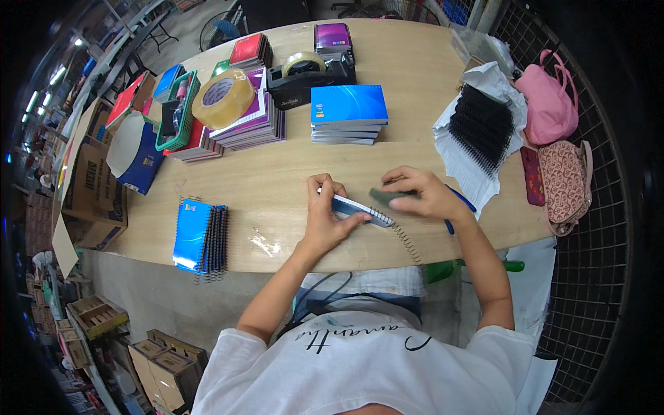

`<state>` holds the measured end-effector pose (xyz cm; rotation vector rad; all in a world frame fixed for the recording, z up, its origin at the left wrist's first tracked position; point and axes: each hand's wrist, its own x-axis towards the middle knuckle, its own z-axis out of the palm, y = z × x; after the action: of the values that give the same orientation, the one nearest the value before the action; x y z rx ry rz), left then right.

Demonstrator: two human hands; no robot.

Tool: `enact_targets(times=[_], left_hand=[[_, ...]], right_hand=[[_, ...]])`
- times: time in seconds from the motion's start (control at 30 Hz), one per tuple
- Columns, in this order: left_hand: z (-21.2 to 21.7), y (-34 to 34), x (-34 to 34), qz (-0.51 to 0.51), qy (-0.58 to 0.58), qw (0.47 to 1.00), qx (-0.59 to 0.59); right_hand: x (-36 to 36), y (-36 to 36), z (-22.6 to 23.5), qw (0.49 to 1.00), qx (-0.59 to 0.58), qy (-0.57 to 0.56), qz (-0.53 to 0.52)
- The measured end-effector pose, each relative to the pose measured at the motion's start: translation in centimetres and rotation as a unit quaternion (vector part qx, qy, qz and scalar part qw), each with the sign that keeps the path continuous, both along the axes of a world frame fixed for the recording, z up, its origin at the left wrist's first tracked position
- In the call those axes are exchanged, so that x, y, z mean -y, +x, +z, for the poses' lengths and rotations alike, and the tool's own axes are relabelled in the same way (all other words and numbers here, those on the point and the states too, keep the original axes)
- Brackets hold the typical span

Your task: The person assembles notebooks by threading plastic spirals through pre-punched holes in blue and white covers and internal pages, then clips the excess spiral length using pliers.

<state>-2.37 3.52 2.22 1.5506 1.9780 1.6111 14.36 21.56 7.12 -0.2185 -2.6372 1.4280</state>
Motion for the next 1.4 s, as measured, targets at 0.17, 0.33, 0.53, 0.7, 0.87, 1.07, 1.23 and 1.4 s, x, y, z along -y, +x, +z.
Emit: enact_targets(times=[0.17, 0.33, 0.53, 0.7, 0.87, 1.07, 1.23, 1.4], left_hand=[[0.4, 0.1, -0.4, -0.005, 0.002, 1.0, -0.022], [0.3, 0.3, -0.5, -0.021, 0.003, 1.0, -0.011], [-0.1, 0.3, -0.6, -0.03, 0.008, 0.999, 0.003], [-0.9, 0.2, -0.3, -0.054, 0.003, 0.997, 0.052], [-1.4, -3.8, 1.1, -0.182, 0.007, 0.89, 0.418], [-2.0, -4.1, 0.3, -0.195, 0.013, 0.872, 0.448], [-2.2, -3.9, 0.2, -0.202, 0.014, 0.863, 0.463], [-1.9, -3.8, 0.4, -0.191, 0.013, 0.868, 0.459]], right_hand=[[0.4, -0.3, -0.1, 0.993, 0.02, 0.116, -0.024], [-0.2, -0.7, -0.2, 0.995, -0.014, -0.086, 0.053], [1.0, -1.6, -0.2, 0.999, -0.001, 0.045, -0.012], [0.5, -1.9, -0.7, 0.987, -0.062, -0.145, 0.042], [0.0, -2.4, -0.5, 0.99, -0.058, -0.126, 0.016], [0.3, -2.7, -0.4, 0.947, -0.08, -0.31, 0.036], [0.4, -3.4, -0.9, 0.983, -0.043, -0.177, 0.027], [0.7, -4.0, -0.8, 0.997, -0.034, 0.038, -0.058]])
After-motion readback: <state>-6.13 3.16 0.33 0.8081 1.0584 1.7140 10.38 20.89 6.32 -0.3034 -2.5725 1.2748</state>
